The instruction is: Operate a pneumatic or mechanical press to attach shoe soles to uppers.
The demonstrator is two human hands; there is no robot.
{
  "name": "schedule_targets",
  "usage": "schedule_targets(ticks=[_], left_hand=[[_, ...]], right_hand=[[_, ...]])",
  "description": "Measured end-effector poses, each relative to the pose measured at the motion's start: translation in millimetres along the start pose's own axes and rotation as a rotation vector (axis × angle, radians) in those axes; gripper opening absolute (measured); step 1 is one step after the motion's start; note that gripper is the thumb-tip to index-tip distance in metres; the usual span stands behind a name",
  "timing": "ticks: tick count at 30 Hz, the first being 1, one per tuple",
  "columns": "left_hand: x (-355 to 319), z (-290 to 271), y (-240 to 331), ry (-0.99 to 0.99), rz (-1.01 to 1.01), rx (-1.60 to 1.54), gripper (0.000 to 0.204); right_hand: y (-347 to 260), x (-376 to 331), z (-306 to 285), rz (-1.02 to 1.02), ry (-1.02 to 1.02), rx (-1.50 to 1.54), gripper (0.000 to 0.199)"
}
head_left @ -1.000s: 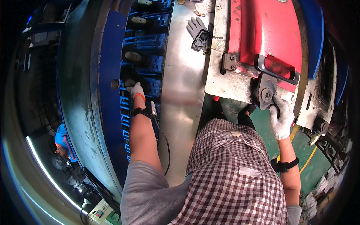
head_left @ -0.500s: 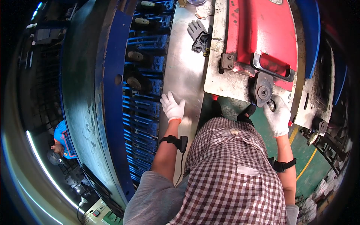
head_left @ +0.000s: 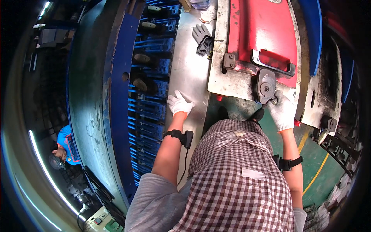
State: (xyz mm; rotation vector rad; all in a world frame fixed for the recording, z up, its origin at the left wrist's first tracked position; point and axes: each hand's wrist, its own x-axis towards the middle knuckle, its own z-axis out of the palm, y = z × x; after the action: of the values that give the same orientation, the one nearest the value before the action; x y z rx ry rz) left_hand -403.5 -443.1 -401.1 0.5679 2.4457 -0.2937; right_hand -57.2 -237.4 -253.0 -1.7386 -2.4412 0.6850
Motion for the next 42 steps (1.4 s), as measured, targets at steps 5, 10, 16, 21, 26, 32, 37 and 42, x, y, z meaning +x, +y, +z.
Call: schedule_targets(ticks=[5, 10, 16, 21, 26, 32, 37, 42], left_hand=[[3.9, 2.3, 1.1, 0.016, -0.005, 0.032, 0.130], [9.1, 6.9, -0.2, 0.032, -0.010, 0.041, 0.131], [11.4, 4.5, 5.5, 0.013, -0.040, 0.032, 0.133], [14.2, 3.9, 10.4, -0.007, -0.037, 0.014, 0.136], [15.9, 5.0, 14.4, 0.000, -0.053, 0.015, 0.135], [14.8, 3.1, 13.2, -0.007, -0.043, 0.005, 0.135], [12.3, 0.1, 14.3, -0.013, -0.041, 0.012, 0.135], [10.3, -2.8, 14.7, -0.025, -0.038, 0.013, 0.136]], right_hand=[[-4.9, -1.5, -2.5, 0.020, 0.006, 0.032, 0.022], [0.0, -1.0, 1.6, -0.006, 0.035, 0.003, 0.024], [-3.7, -2.6, -1.4, -0.007, 0.042, 0.018, 0.028], [-2.4, -2.0, -0.3, 0.009, 0.015, 0.054, 0.028], [-3.8, -2.5, -2.1, 0.019, 0.007, 0.041, 0.029], [-3.4, -3.1, 0.1, -0.004, 0.052, 0.004, 0.030], [-0.5, -2.6, 3.0, -0.014, 0.044, 0.058, 0.031], [-9.4, -5.1, -6.1, -0.016, 0.037, 0.052, 0.031]])
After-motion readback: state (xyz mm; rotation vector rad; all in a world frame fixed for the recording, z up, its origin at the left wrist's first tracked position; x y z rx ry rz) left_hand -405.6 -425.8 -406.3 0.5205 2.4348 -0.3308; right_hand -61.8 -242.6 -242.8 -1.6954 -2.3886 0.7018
